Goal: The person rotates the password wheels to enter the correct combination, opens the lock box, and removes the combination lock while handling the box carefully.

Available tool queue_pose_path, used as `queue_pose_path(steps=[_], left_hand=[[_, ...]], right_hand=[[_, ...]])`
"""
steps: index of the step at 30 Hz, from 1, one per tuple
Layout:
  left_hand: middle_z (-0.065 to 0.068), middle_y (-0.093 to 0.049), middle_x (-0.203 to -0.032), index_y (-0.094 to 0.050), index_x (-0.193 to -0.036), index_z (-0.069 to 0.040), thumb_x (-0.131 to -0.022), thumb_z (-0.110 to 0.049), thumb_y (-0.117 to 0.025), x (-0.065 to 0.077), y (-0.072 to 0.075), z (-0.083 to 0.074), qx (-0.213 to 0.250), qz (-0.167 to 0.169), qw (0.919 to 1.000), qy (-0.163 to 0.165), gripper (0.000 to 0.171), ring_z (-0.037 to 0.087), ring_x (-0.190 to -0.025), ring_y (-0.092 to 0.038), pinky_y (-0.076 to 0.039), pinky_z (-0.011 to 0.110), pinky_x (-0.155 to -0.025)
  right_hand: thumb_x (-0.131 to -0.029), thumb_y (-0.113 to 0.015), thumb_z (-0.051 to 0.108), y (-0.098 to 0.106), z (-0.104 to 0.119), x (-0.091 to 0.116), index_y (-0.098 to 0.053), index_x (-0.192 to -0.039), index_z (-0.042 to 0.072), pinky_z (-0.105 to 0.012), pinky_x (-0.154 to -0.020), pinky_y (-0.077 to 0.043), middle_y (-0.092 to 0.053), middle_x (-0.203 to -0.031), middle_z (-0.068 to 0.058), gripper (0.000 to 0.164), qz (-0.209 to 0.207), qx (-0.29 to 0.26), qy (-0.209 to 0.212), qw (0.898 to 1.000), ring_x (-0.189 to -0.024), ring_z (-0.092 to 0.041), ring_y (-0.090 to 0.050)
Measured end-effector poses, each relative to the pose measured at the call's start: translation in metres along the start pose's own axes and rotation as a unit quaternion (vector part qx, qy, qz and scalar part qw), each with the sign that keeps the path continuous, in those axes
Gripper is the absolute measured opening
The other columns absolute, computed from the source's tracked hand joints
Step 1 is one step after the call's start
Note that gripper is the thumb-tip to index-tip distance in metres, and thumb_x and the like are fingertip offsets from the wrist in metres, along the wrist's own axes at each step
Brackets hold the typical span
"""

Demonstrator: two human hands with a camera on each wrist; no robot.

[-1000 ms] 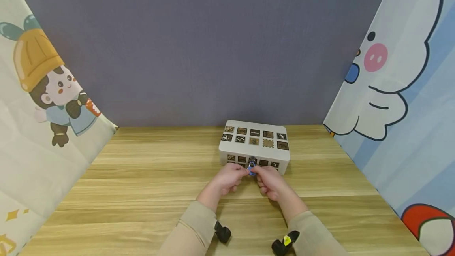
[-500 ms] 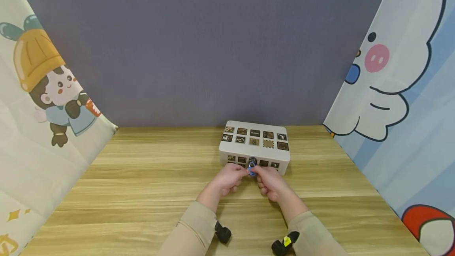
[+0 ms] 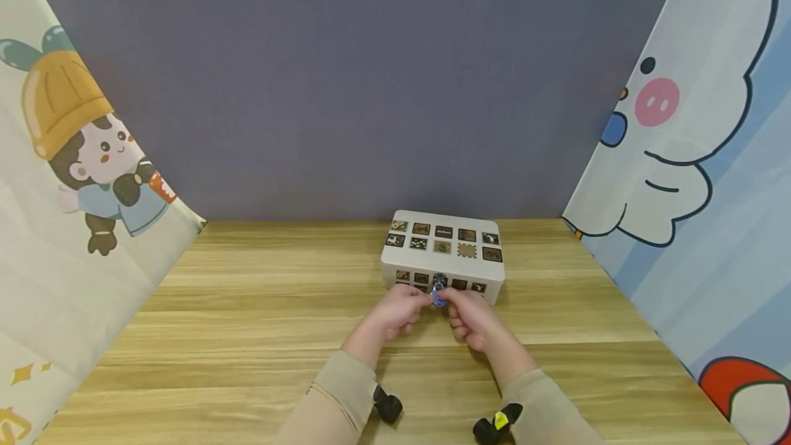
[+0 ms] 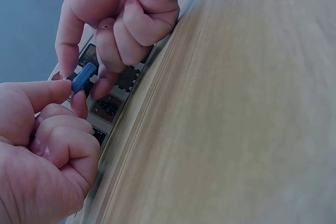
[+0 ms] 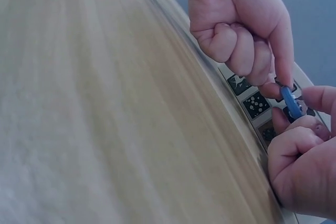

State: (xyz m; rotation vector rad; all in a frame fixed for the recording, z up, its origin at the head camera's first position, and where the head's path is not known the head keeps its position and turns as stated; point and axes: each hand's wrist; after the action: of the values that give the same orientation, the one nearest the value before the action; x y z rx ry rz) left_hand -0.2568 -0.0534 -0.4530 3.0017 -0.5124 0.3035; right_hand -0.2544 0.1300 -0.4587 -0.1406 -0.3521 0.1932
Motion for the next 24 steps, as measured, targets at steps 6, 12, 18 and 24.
queue_pose_path(steps=[6,12,18,24], left_hand=[[-0.008,-0.034,-0.053,-0.069,-0.104,0.007,-0.099,-0.016,-0.063,0.002,-0.001,-0.001,0.002,-0.004,1.0,0.003,0.025,0.007,-0.044,-0.031,-0.03,0.02,-0.04],[-0.008,-0.036,-0.053,-0.069,-0.104,0.007,-0.098,-0.016,-0.064,0.002,-0.002,0.0,0.0,-0.006,1.0,0.002,0.025,0.006,-0.044,-0.032,-0.031,0.019,-0.04],[-0.008,-0.036,-0.054,-0.069,-0.103,0.008,-0.098,-0.016,-0.063,0.0,-0.001,0.002,0.0,-0.002,1.0,-0.002,0.024,0.006,-0.044,-0.031,-0.03,0.019,-0.039],[-0.007,-0.036,-0.054,-0.069,-0.101,0.009,-0.099,-0.016,-0.063,-0.001,-0.001,0.003,0.0,0.002,1.0,-0.002,0.026,0.006,-0.044,-0.031,-0.03,0.02,-0.039]], right_hand=[[-0.096,-0.064,0.027,0.006,0.003,0.002,-0.054,-0.07,0.014,-0.017,-0.039,-0.02,-0.033,-0.054,0.009,0.031,0.009,-0.033,-0.011,0.999,-0.045,-0.004,-0.024],[-0.098,-0.062,0.029,0.013,0.005,0.004,-0.066,-0.094,0.006,-0.016,-0.04,-0.02,-0.033,-0.054,0.011,0.023,0.014,-0.034,-0.017,0.999,-0.045,-0.002,-0.024],[-0.099,-0.061,0.029,0.016,0.007,0.006,-0.065,-0.099,0.004,-0.015,-0.039,-0.02,-0.034,-0.055,0.012,0.026,0.017,-0.04,-0.02,0.999,-0.045,-0.001,-0.025],[-0.1,-0.06,0.029,0.016,0.008,0.008,-0.065,-0.102,0.003,-0.016,-0.039,-0.02,-0.034,-0.055,0.011,0.027,0.01,-0.039,-0.02,0.999,-0.045,-0.002,-0.025]])
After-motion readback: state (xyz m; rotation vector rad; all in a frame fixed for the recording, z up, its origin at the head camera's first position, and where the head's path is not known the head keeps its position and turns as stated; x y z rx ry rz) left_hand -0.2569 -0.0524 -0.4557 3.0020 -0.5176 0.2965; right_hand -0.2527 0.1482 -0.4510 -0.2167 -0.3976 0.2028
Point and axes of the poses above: each hand's wrist, its own x-axis away from the middle knuckle, its own y-axis out of the back of the hand, z = x × y
